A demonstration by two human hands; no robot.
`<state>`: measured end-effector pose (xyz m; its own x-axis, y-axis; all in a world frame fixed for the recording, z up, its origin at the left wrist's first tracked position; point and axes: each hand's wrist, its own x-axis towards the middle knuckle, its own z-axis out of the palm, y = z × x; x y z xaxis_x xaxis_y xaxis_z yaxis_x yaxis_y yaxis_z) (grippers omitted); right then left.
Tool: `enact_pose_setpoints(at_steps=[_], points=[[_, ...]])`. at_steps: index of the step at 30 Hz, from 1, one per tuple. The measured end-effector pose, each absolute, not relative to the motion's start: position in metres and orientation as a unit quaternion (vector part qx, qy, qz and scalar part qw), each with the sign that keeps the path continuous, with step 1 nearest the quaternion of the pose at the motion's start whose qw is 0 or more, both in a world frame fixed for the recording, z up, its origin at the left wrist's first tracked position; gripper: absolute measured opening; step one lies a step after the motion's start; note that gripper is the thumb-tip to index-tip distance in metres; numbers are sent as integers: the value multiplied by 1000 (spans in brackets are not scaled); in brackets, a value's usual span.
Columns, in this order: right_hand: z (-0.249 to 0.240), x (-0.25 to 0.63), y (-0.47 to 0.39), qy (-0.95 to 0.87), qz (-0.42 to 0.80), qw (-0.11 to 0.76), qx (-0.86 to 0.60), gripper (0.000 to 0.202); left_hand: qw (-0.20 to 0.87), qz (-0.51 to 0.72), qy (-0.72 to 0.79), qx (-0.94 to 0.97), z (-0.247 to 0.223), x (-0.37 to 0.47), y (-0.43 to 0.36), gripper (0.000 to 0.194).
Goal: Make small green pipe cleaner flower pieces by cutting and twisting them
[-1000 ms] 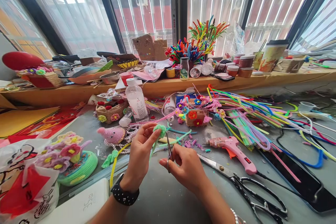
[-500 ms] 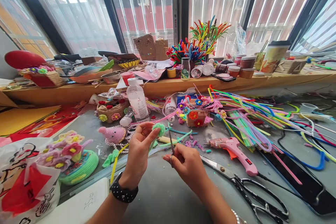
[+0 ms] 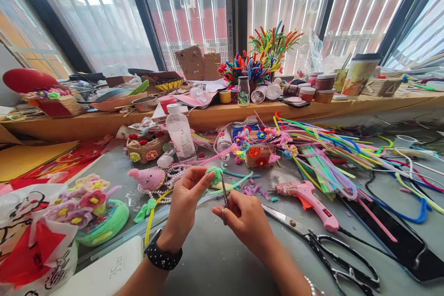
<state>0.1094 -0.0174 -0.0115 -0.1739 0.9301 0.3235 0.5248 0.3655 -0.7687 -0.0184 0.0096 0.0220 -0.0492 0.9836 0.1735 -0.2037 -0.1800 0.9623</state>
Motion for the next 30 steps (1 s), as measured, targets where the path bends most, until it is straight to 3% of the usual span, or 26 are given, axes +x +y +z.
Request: enact_pose_setpoints(at_steps=[30], points=[[-18, 107, -17, -713, 259, 416, -502, 39, 506, 597, 397, 480, 17, -14, 9, 16]])
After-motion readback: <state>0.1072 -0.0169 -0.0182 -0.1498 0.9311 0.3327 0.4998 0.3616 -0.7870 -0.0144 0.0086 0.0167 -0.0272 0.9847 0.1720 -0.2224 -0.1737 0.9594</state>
